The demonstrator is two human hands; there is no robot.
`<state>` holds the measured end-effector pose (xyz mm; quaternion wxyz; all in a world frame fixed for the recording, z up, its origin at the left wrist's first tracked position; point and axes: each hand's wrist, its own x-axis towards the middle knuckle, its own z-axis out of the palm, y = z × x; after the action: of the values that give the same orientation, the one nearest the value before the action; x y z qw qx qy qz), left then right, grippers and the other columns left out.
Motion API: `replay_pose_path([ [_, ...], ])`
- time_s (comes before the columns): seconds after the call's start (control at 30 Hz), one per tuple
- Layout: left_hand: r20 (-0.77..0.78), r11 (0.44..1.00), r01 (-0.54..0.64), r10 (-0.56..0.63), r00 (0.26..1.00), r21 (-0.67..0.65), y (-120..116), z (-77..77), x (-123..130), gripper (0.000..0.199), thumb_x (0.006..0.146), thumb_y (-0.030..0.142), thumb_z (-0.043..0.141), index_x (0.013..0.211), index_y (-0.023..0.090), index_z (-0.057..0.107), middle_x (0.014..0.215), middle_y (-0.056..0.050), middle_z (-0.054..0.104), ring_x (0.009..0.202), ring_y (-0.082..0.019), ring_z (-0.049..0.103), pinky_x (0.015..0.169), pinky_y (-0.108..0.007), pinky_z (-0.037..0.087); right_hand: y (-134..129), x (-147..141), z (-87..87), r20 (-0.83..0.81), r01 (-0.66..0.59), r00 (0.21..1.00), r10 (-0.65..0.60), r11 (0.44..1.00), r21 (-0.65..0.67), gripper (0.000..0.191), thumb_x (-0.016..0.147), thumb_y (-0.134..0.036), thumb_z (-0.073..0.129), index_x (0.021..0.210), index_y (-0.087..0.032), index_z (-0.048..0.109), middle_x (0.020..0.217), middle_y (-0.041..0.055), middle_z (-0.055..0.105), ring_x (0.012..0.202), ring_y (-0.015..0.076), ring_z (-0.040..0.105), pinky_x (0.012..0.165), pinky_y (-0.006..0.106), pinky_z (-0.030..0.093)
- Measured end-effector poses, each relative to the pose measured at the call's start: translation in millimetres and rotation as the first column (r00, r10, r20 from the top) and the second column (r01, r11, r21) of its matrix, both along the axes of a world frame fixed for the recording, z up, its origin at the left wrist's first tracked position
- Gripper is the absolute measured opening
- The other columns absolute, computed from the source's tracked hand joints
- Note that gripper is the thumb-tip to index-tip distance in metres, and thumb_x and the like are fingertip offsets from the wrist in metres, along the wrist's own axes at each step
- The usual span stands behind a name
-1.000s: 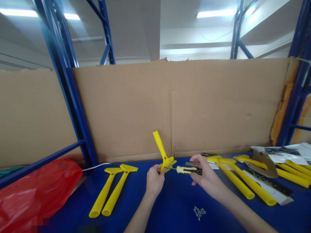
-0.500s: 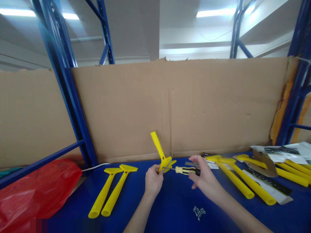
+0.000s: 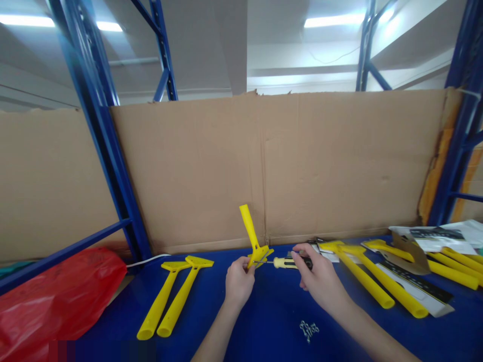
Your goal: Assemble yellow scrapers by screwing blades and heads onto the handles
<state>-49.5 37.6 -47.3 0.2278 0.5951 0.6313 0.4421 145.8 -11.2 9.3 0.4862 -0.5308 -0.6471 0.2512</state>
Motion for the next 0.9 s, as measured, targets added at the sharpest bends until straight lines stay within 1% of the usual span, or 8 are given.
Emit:
replay_pose_path([
  [0.07,-0.028,1.000,-0.005,0.005,1.000,-0.002,-0.7,-0.2,0.9,0.018,0.077,0.008,0.057,0.087,0.017,0.069,0.086,-0.005,0.074,0.081,-0.016,0.068,0.071,-0.022,0.047,0.8,2.0,-0.2,0.041,0.031,0.999,-0.033,0.998,0.048,0.026,0.082,-0.041,0.043,0.095,-0.022,0.054,0.075,0.0018,0.060,0.048,0.0148,0.059,0.043,0.027,0.049],
  [0.2,-0.052,1.000,-0.022,0.022,0.998,0.001,-1.3,0.1,1.5,0.018,0.076,0.008,0.058,0.087,0.018,0.069,0.085,-0.004,0.074,0.082,-0.016,0.068,0.071,-0.022,0.047,4.0,4.5,-2.1,0.044,0.077,0.995,-0.087,0.977,0.199,0.036,0.072,-0.031,0.051,0.107,-0.022,0.051,0.099,0.0073,0.058,0.080,0.0204,0.063,0.064,0.032,0.053],
  [0.33,-0.053,0.999,-0.031,0.032,0.998,0.009,-1.1,-0.5,1.0,0.019,0.076,0.008,0.057,0.087,0.017,0.069,0.085,-0.005,0.074,0.083,-0.017,0.068,0.071,-0.022,0.047,4.5,5.6,-3.2,0.010,-0.054,0.999,0.053,0.993,0.102,0.044,0.072,-0.023,0.045,0.116,-0.023,0.042,0.095,0.0039,0.056,0.057,0.0129,0.057,0.049,0.026,0.047],
  [0.4,-0.051,0.999,-0.036,0.037,0.998,0.012,-0.6,-1.3,0.7,0.018,0.077,0.009,0.057,0.087,0.017,0.069,0.086,-0.005,0.074,0.083,-0.017,0.068,0.071,-0.023,0.047,4.1,5.9,-2.9,0.051,-0.043,0.998,0.039,0.995,0.093,0.040,0.076,-0.026,0.043,0.116,-0.022,0.041,0.091,0.0034,0.058,0.053,0.0126,0.056,0.049,0.026,0.046],
  [0.5,-0.047,0.999,-0.046,0.047,0.998,0.018,0.3,-2.7,0.3,0.017,0.077,0.009,0.057,0.087,0.017,0.069,0.085,-0.005,0.074,0.082,-0.017,0.068,0.071,-0.023,0.047,4.3,6.3,-2.4,0.175,0.033,0.983,-0.058,0.990,0.139,0.035,0.083,-0.035,0.041,0.114,-0.020,0.046,0.086,0.0051,0.061,0.058,0.0168,0.059,0.054,0.030,0.047],
  [0.63,-0.043,0.999,-0.051,0.052,0.998,0.018,1.4,-3.8,-0.6,0.018,0.077,0.009,0.056,0.087,0.017,0.069,0.083,-0.005,0.073,0.081,-0.017,0.068,0.071,-0.023,0.047,4.3,5.8,-3.0,0.280,0.051,0.957,-0.074,0.995,0.087,0.037,0.088,-0.042,0.034,0.111,-0.018,0.050,0.080,0.0071,0.063,0.073,0.0239,0.064,0.063,0.035,0.049],
  [0.77,-0.025,0.998,-0.055,0.055,0.998,0.015,2.1,-3.8,-1.6,0.018,0.078,0.009,0.056,0.087,0.017,0.069,0.083,-0.005,0.074,0.079,-0.017,0.068,0.069,-0.022,0.047,2.3,4.6,-5.5,0.208,-0.017,0.978,-0.015,0.989,0.150,0.043,0.080,-0.028,0.046,0.123,-0.021,0.041,0.107,0.0095,0.056,0.084,0.0194,0.063,0.069,0.031,0.053],
  [0.9,-0.012,0.997,-0.073,0.073,0.997,-0.003,2.6,-3.2,-1.9,0.016,0.077,0.011,0.059,0.086,0.018,0.070,0.082,-0.005,0.074,0.079,-0.017,0.069,0.068,-0.022,0.047,-0.2,3.9,-6.9,0.201,-0.116,0.977,0.076,0.974,0.196,0.046,0.076,-0.014,0.043,0.121,-0.022,0.040,0.099,0.0053,0.057,0.077,0.0159,0.062,0.066,0.028,0.052],
])
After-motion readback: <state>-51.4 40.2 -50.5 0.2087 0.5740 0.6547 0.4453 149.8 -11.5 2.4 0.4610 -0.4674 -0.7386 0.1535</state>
